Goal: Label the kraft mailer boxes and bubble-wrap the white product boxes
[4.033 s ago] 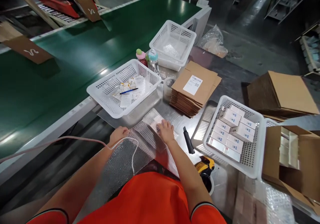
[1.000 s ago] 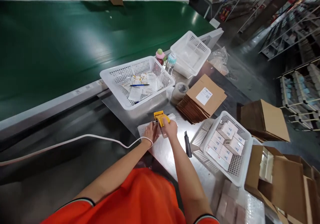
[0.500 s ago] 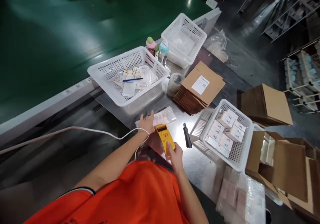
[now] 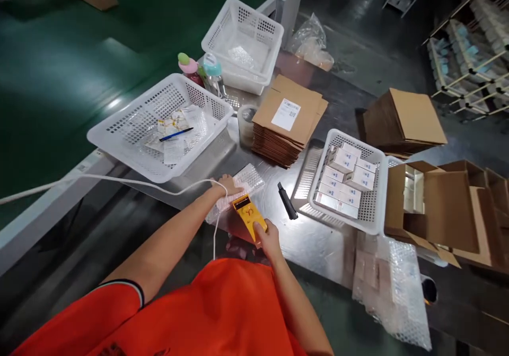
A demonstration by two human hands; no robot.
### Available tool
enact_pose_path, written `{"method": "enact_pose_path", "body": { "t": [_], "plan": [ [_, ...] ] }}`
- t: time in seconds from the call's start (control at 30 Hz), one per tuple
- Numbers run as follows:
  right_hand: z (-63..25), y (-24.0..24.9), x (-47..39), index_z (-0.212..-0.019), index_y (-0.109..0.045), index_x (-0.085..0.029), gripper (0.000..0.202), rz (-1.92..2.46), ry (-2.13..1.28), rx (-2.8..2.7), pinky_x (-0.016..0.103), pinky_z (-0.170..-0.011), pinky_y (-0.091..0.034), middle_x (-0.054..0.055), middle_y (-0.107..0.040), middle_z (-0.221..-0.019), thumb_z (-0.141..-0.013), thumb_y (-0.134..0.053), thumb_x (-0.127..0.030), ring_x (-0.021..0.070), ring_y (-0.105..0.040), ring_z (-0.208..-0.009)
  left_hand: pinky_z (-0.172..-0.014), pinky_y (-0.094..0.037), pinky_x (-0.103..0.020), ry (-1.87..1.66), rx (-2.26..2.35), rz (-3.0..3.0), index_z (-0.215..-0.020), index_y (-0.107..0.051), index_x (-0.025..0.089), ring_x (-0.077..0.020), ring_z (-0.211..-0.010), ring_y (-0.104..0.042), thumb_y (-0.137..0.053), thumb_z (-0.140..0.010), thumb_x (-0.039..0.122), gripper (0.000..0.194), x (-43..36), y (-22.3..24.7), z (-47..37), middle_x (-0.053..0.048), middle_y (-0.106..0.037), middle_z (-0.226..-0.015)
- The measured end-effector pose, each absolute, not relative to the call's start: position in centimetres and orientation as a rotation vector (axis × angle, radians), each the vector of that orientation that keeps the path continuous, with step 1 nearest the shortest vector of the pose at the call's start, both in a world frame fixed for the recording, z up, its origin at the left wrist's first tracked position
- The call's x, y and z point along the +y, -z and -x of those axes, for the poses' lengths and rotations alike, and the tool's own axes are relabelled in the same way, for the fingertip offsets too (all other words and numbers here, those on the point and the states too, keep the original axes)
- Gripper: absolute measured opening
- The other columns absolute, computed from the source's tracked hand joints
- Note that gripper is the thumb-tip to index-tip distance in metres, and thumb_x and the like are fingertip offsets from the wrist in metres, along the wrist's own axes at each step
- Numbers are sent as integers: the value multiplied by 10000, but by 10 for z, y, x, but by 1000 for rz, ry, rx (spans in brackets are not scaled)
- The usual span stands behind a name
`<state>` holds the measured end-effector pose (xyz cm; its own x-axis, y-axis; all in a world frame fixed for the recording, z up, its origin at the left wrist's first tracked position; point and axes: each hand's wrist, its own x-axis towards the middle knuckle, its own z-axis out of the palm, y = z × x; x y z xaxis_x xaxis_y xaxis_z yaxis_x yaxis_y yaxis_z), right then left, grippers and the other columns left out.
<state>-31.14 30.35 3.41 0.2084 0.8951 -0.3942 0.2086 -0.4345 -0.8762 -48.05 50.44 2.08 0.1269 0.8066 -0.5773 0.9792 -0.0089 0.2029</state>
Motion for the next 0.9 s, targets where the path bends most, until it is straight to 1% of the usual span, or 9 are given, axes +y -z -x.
{"method": "enact_pose_path", "body": {
  "t": [0.03, 0.1, 0.2, 0.3, 0.4, 0.63, 0.73, 0.8, 0.9],
  "plan": [
    [311, -33, 303, -659, -484, -205, 435, 1788, -1273, -1028, 235, -491, -307, -55, -430, -556, -746, -546, -627, 106, -392, -533, -1101, -239, -604, 417, 1726, -1854, -1449, -371, 46, -402, -1295, -471, -578, -801, 526, 833, 500, -20, 475, -291, -441, -1456],
    [312, -32, 301, -656, -474, -211, 432, 1789, -1282, -1029, 237, -488, -301, -57, -424, -544, -754, -539, -626, 107, -388, -526, -1117, -203, -601, 436, 1726, -1860, -1523, -182, 47, -405, -1321, -445, -565, -802, 540, 954, 490, -18, 468, -301, -396, -1484],
    [312, -30, 298, -638, -456, -216, 431, 1793, -1258, -1047, 236, -491, -296, -57, -415, -548, -759, -544, -620, 106, -385, -532, -1114, -210, -594, 418, 1719, -1884, -1546, -65, 67, -427, -1368, -367, -519, -779, 656, 1068, 483, -14, 467, -279, -352, -1519],
    [310, -31, 290, -654, -463, -216, 425, 1763, -1309, -1069, 232, -485, -297, -54, -441, -553, -764, -557, -615, 108, -403, -534, -1106, -237, -582, 467, 1702, -1868, -1552, -16, 77, -441, -1387, -321, -500, -716, 761, 1184, 485, -10, 471, -267, -272, -1564],
    [305, -37, 279, -662, -458, -219, 426, 1741, -1382, -1065, 229, -472, -294, -52, -457, -549, -772, -567, -616, 112, -412, -528, -1098, -263, -569, 515, 1694, -1864, -1554, 9, 95, -443, -1399, -305, -501, -671, 804, 1243, 487, -9, 470, -262, -250, -1576],
    [298, -55, 261, -695, -497, -205, 431, 1774, -1380, -1116, 243, -517, -316, -34, -490, -612, -789, -553, -622, 123, -427, -576, -1101, -259, -573, 485, 1710, -1869, -1558, -3, 108, -433, -1384, -333, -526, -682, 776, 1220, 483, -15, 466, -261, -285, -1560],
    [295, -57, 260, -694, -502, -208, 441, 1833, -1375, -1099, 247, -507, -311, -33, -494, -588, -797, -534, -636, 126, -430, -553, -1104, -251, -573, 474, 1708, -1862, -1557, -8, 101, -424, -1372, -346, -531, -699, 758, 1201, 483, -17, 466, -259, -290, -1558],
    [297, -56, 270, -667, -512, -210, 436, 1909, -1321, -1139, 250, -503, -306, -28, -498, -563, -793, -537, -626, 132, -438, -541, -1101, -256, -578, 468, 1706, -1866, -1557, -12, 97, -425, -1369, -347, -532, -689, 764, 1212, 483, -16, 466, -261, -291, -1557],
    [308, -56, 304, -608, -532, -208, 396, 2092, -1181, -1251, 256, -513, -296, -2, -534, -552, -795, -578, -554, 139, -465, -536, -1094, -271, -579, 449, 1707, -1874, -1557, -12, 93, -429, -1373, -343, -514, -684, 774, 1216, 483, -15, 468, -265, -291, -1556]
  ]
}}
